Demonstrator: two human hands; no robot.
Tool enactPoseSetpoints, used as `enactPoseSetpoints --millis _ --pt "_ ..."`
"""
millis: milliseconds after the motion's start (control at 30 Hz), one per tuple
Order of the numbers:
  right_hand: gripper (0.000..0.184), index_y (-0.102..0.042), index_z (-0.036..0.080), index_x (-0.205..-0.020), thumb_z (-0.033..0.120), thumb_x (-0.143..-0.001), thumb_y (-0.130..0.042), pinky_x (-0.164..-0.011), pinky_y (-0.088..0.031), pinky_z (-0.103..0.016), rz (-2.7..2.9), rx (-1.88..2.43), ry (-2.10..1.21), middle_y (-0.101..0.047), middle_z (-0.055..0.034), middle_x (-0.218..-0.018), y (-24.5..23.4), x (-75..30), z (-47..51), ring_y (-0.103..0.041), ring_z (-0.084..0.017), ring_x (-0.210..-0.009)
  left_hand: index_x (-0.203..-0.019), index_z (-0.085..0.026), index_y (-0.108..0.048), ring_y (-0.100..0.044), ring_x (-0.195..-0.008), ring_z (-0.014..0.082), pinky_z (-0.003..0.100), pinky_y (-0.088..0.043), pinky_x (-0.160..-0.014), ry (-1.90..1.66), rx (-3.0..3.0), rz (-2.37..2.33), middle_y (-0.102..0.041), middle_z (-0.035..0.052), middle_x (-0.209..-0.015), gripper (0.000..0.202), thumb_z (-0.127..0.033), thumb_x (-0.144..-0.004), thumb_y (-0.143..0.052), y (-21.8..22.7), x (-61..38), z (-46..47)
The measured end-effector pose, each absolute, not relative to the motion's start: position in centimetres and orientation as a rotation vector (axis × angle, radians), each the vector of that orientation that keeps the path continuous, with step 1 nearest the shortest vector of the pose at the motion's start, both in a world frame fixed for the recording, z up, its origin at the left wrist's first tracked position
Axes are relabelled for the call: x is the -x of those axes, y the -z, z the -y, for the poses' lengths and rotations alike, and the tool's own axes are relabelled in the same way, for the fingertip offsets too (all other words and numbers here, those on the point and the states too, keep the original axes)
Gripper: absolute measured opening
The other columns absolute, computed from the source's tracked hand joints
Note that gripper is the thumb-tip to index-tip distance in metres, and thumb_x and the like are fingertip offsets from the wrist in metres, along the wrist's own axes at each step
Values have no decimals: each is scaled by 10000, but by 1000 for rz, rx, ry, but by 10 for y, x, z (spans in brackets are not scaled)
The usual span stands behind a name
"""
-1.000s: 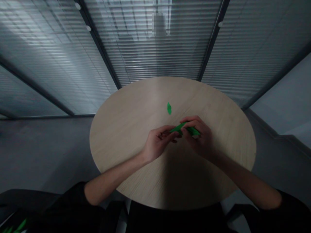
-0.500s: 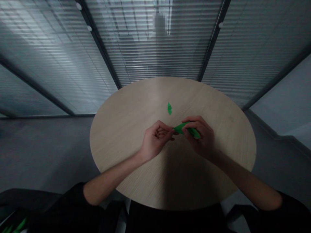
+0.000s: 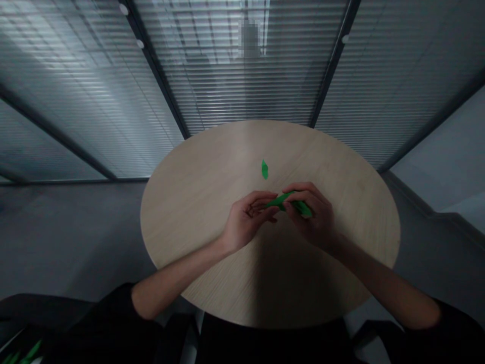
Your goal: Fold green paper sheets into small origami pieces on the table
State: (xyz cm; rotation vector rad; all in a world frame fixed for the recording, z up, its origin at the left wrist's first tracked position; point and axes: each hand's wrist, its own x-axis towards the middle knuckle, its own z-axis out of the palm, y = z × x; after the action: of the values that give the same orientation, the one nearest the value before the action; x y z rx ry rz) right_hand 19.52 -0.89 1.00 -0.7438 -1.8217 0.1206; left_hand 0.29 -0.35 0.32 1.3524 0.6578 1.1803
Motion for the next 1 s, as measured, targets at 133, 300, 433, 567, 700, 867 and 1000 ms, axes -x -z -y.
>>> enactPoseSetpoints --millis 133,300,433,567,700,867,1000 --pt "73 -653 244 -991 177 -962 -649 -842 -575 -362 1829 741 -142 -693 -65 -1051 -9 -196 7 -679 -198 -947 -1121 -132 -743 -790 -850 214 318 -697 -705 -1137 -1378 -702 -809 110 -1054 349 -361 -865 -805 -6 -2 3" --pt "69 -634 235 -986 174 -957 -651 -839 -568 -361 1813 747 -166 -683 -72 -1042 -6 -195 6 -676 -196 -953 -1111 -123 -775 -790 -813 204 304 -693 -694 -1150 -1393 -706 -815 114 -1062 316 -342 -882 -782 -9 -2 5" --pt "53 -619 234 -981 190 -966 -645 -838 -565 -361 1803 763 -197 -684 -70 -1050 -5 -194 5 -682 -191 -944 -1149 -130 -773 -792 -793 195 305 -693 -704 -1140 -1431 -718 -813 114 -1081 308 -320 -908 -755 -7 -1 6" --pt "52 -617 238 -981 190 -972 -635 -831 -561 -352 1798 786 -210 -685 -58 -1042 -5 -195 6 -679 -185 -936 -1206 -130 -753 -796 -844 210 319 -695 -737 -1119 -1450 -696 -806 125 -1122 353 -306 -901 -769 -5 0 7" --pt "59 -621 235 -968 184 -962 -648 -817 -557 -345 1788 786 -193 -682 -56 -1037 -6 -195 5 -673 -180 -921 -1224 -125 -745 -795 -890 223 328 -696 -752 -1116 -1460 -684 -795 135 -1160 355 -331 -935 -735 -5 -1 7" --pt "68 -624 242 -963 183 -955 -657 -805 -561 -359 1785 782 -169 -686 -58 -1027 -6 -195 5 -673 -190 -919 -1234 -116 -741 -788 -880 214 338 -697 -760 -1134 -1469 -680 -793 139 -1149 355 -351 -974 -682 -4 -1 7" --pt "69 -625 244 -960 184 -954 -659 -805 -565 -362 1784 786 -165 -688 -56 -1020 -6 -195 6 -674 -191 -918 -1224 -119 -746 -783 -872 199 324 -697 -753 -1153 -1473 -660 -793 133 -1147 316 -315 -995 -648 -3 -1 7"
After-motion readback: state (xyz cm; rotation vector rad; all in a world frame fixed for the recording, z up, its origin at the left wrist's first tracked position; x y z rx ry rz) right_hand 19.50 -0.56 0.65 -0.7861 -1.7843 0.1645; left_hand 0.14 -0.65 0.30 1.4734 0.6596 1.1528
